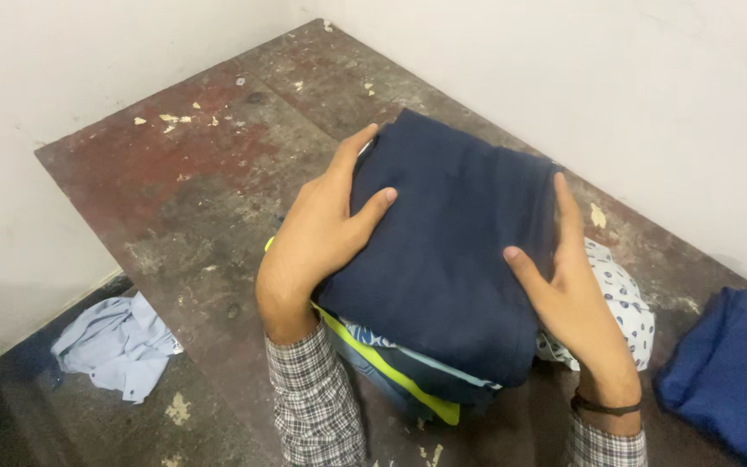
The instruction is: The person folds various clothing items one by one on a wooden table. They handle a floral shirt, a checkered shirt, two pairs of jeans, a neon t-shirt, a grey sweater, a dark polo shirt, a floral top, dark trousers, a light blue t-shirt, a white graphic t-shirt, and a dark blue t-shirt. Each item is folded and placed into a neat stack.
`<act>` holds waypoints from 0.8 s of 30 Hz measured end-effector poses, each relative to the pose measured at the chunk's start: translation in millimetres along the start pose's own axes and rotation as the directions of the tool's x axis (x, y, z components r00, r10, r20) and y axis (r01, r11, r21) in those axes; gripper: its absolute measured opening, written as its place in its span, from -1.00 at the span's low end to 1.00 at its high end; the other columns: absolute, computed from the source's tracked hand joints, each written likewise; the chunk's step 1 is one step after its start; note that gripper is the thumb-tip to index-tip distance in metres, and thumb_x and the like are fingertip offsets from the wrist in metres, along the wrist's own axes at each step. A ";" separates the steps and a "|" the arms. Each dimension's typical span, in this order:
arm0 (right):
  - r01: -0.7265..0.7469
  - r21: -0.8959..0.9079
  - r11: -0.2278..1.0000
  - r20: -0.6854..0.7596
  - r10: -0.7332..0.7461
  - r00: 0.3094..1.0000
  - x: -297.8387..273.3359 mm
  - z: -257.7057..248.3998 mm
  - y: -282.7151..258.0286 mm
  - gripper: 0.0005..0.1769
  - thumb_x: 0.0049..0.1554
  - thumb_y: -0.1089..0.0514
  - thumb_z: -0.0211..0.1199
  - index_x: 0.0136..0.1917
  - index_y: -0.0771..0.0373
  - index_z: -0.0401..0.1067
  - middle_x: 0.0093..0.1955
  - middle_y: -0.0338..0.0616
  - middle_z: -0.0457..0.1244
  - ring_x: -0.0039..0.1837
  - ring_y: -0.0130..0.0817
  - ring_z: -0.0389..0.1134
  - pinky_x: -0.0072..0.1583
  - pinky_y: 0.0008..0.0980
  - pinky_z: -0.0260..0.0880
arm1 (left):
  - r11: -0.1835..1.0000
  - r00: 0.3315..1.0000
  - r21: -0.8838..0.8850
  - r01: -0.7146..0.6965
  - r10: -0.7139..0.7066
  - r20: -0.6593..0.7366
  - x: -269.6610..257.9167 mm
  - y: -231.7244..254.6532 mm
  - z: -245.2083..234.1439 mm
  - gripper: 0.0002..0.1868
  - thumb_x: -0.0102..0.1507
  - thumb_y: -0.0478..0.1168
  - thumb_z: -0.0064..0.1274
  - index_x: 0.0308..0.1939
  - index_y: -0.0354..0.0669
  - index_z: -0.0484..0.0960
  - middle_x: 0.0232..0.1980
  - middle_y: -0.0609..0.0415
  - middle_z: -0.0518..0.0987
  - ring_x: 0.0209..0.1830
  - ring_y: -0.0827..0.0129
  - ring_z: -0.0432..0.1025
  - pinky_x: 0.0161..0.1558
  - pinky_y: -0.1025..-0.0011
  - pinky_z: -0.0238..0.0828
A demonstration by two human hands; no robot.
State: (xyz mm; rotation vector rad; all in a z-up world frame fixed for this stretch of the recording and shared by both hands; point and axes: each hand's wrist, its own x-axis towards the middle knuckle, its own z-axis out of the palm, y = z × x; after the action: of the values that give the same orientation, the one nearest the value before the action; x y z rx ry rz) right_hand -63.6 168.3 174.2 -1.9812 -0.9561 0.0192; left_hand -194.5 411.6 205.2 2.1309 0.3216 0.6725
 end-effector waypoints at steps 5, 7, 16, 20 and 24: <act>-0.061 -0.081 0.995 -0.037 0.058 0.998 -3.1 -4.5 -21.7 0.05 0.16 0.15 0.23 0.70 0.23 -0.35 0.73 0.28 -0.28 0.68 0.16 -0.19 0.54 0.04 -0.05 | 0.980 0.975 0.178 -0.094 0.127 -0.185 -12.5 23.5 -7.2 -0.33 0.32 -0.12 0.13 0.49 -0.09 0.26 0.43 -0.22 0.43 0.29 -0.13 0.46 0.17 0.09 0.42; -0.136 -0.137 0.981 -0.133 0.118 0.984 -7.4 -5.9 -34.2 0.07 0.12 0.11 0.26 0.69 0.22 -0.31 0.68 0.27 -0.17 0.30 0.19 0.11 0.18 0.05 0.20 | 0.977 0.962 0.186 -0.106 0.148 -0.230 -23.7 32.4 -12.8 -0.36 0.34 -0.14 0.08 0.49 -0.08 0.28 0.44 -0.15 0.44 0.29 -0.07 0.48 0.18 0.11 0.44; 0.326 -0.414 0.850 -0.040 -0.375 0.926 -15.9 19.1 -54.3 -0.23 0.22 -0.02 0.18 0.62 0.20 0.08 0.65 0.18 -0.03 0.66 0.15 -0.03 0.58 0.21 -0.10 | 0.838 0.863 0.361 -0.409 0.485 -0.146 0.7 13.8 29.8 -0.48 0.41 -0.10 0.02 0.44 -0.09 0.38 0.49 -0.14 0.38 0.53 -0.04 0.20 0.49 0.06 0.06; 0.289 -0.351 0.890 0.153 -0.250 0.956 -1.0 31.7 -35.7 -0.29 0.24 -0.05 0.12 0.60 0.14 0.11 0.65 0.05 -0.04 0.66 0.12 -0.10 0.54 0.28 -0.24 | 0.866 0.949 0.416 -0.276 0.313 -0.024 27.6 -10.9 53.8 -0.51 0.38 0.01 -0.04 0.35 -0.06 0.49 0.46 -0.10 0.40 0.53 -0.02 0.20 0.48 0.04 0.02; 0.294 -0.354 0.888 0.152 -0.256 0.955 -4.8 31.3 -30.3 -0.29 0.24 -0.09 0.09 0.59 0.12 0.12 0.65 0.04 -0.04 0.66 0.10 -0.10 0.54 0.28 -0.24 | 0.859 0.942 0.418 -0.297 0.335 -0.019 26.4 -21.5 56.5 -0.51 0.37 -0.01 -0.04 0.34 -0.10 0.51 0.45 -0.12 0.41 0.51 -0.05 0.19 0.46 0.04 0.00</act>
State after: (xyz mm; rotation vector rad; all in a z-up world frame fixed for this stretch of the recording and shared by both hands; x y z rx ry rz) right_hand -96.9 196.6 176.4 -2.1821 -1.3853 -0.2418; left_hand -140.4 399.1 169.6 2.5947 0.1687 0.9629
